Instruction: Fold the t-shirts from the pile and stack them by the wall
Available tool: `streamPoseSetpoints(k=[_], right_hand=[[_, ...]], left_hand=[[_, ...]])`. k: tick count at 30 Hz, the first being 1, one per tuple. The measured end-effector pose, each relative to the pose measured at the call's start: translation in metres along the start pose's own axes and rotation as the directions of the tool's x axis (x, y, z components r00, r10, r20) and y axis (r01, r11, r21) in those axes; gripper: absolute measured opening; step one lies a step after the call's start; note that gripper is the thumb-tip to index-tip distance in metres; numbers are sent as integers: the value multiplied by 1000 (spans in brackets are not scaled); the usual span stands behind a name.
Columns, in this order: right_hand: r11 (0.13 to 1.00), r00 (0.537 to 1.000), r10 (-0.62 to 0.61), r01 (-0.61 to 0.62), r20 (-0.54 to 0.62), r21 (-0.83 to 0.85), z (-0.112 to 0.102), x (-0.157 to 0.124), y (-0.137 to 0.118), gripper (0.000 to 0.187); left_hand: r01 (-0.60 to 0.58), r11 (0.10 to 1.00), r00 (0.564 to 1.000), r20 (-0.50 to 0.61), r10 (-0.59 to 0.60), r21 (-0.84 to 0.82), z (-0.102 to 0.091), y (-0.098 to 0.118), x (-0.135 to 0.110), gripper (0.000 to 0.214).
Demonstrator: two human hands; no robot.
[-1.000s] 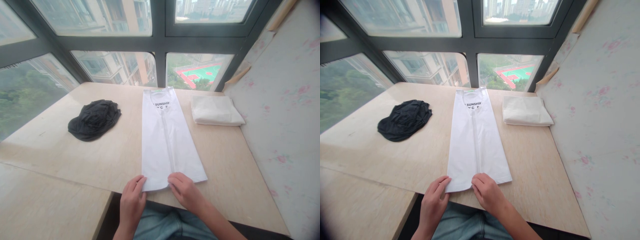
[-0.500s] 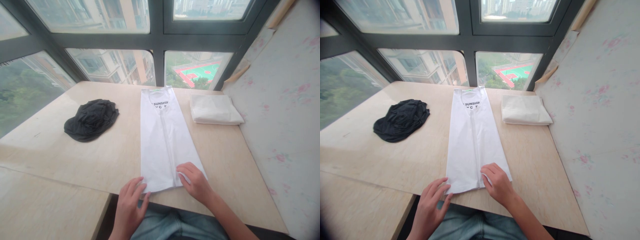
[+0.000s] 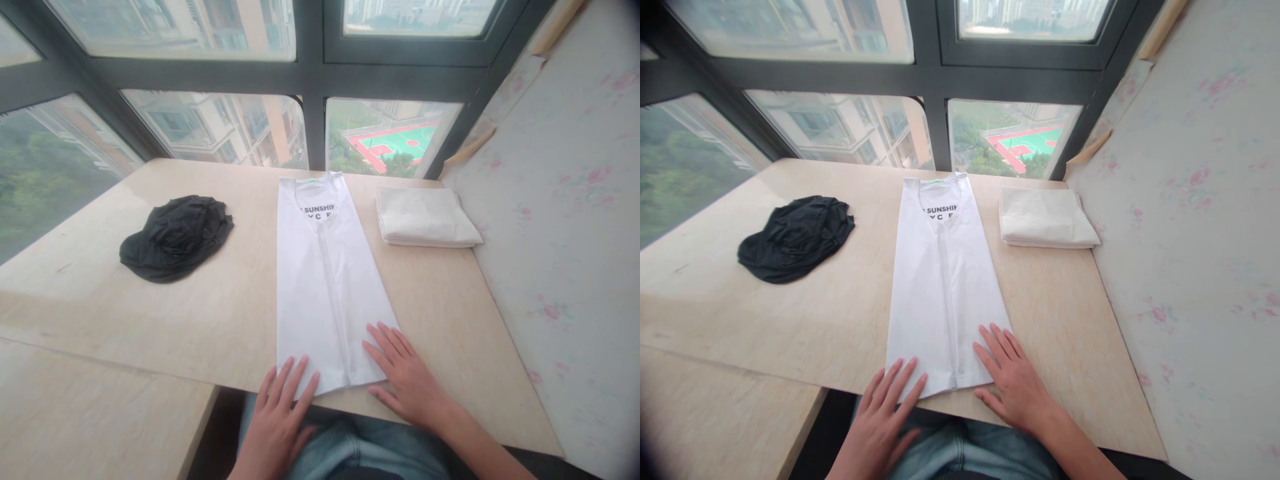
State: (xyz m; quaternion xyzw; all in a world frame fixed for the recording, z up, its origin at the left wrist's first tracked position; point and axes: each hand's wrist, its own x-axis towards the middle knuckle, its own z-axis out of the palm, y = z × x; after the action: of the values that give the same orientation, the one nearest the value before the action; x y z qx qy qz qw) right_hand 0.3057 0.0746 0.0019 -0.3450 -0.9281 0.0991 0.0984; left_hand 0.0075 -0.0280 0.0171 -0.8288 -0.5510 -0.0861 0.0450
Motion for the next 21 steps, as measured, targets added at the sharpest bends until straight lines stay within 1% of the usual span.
streamPoseSetpoints(k=[2, 4, 7, 10, 13, 17, 19, 21], right_hand=[[1000, 1000, -2, 2, -27, 17, 0, -11, -7, 64], [999, 997, -8, 11, -77, 38, 0, -22, -14, 61], [999, 994, -18, 23, -112, 45, 1, -32, -23, 56], [999, 995, -5, 8, -102, 36, 2, -36, -27, 57], [1000, 997, -6, 7, -83, 10, 2, -37, -32, 59], [1000, 996, 1, -3, -84, -24, 5, -43, -39, 54], [1000, 992, 5, -8, -125, -17, 7, -49, -42, 48], [1000, 981, 3, -1, -196, 8, 11, -57, -43, 44]], left_hand=[[23, 999, 998, -61, -26, -47, 0, 2, -7, 48], [31, 997, 994, -106, -38, -70, -2, 3, -10, 37], [-5, 998, 991, -135, -5, -70, -6, 2, -9, 38], [-47, 995, 984, -178, 31, -89, -10, -1, -4, 40], [-70, 989, 973, -226, 39, -132, -12, -4, -1, 37], [-104, 979, 965, -258, 55, -178, -19, -3, -2, 33], [-108, 970, 967, -248, 52, -217, -24, -1, -4, 33], [-118, 953, 976, -209, 59, -280, -31, 0, -8, 35]])
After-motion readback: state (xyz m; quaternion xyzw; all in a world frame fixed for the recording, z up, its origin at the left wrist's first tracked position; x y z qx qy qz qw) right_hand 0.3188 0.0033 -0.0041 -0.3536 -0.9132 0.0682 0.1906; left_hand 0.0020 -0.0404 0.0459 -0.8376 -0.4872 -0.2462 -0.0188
